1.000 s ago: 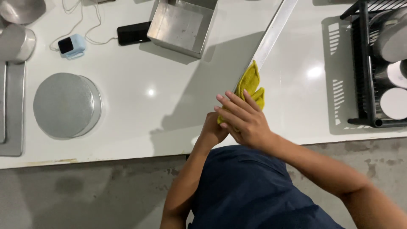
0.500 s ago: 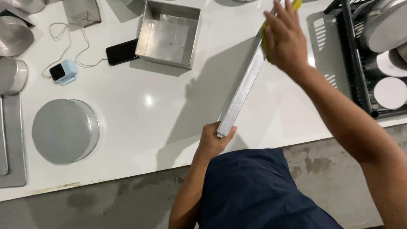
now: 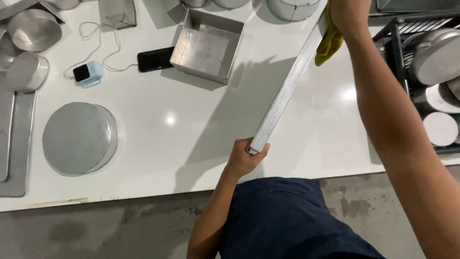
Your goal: Clean a metal baking tray by wiping it down with a yellow cloth on a kitchen counter.
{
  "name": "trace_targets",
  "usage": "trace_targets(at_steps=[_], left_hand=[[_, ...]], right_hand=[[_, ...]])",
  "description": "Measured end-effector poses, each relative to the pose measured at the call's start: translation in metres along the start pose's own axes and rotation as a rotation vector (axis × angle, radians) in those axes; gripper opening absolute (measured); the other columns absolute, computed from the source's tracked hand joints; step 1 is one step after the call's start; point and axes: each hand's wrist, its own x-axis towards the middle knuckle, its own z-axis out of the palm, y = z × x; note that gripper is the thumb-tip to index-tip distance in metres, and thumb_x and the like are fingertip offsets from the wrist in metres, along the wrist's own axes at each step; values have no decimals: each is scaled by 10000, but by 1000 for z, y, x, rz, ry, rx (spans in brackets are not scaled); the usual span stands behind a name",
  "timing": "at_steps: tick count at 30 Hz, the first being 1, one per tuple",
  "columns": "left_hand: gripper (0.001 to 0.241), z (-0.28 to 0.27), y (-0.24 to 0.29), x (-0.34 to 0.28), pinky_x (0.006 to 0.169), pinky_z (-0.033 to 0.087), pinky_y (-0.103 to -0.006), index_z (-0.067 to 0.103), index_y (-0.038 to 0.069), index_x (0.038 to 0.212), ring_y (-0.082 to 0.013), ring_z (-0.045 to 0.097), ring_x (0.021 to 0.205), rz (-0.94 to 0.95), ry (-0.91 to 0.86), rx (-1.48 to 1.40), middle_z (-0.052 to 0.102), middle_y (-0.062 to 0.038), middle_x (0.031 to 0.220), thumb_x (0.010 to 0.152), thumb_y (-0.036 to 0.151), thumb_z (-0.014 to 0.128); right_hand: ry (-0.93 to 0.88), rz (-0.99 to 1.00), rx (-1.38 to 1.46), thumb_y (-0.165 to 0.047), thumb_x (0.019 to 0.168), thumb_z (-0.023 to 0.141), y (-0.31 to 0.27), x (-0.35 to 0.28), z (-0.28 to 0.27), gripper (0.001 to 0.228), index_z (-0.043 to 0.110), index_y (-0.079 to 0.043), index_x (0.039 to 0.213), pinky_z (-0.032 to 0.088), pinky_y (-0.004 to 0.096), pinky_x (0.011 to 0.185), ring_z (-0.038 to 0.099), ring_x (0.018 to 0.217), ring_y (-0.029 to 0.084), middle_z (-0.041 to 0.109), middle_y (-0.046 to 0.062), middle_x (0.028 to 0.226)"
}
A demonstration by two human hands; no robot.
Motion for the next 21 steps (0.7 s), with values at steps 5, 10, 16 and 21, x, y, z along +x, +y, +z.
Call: trace_targets(at_steps=[5,10,16,21], left_hand=[[247,11,-10,-5,508,408,-297,633,21,761,-81,498,532,8,3,17,560,9,586,943,155,731],[228,21,-12,-10,496,388,-275,685,10,805,-62,484,522,-77,-19,-2,567,11,579,948,179,735],[176,30,-30,-4,515,476,-298,716,-23,872,-91,566,568,-22,48,46,666,-54,635,915,141,766],[149,21,-30,-3,619,579,-337,695,-38,992,-141,707,745,120,-11,191,739,-122,812,892,69,724]], right_hand=[[54,88,-229,-324,1220,484,-45,-42,-4,423,640,27,1043,550,453,655,674,784,309,656,190,926],[-47,46,-231,-173,1152,471,-116,-130,-11,413,505,51,1497,336,533,1196,213,1561,471,265,309,1664],[-57,-137,-174,-106,1060,598,-237,-257,-25,474,525,22,1511,360,558,1270,296,1562,471,343,259,1657],[-155,-210,-196,-158,1002,645,-284,-315,-35,488,552,13,1449,318,590,1240,329,1533,444,373,221,1625]])
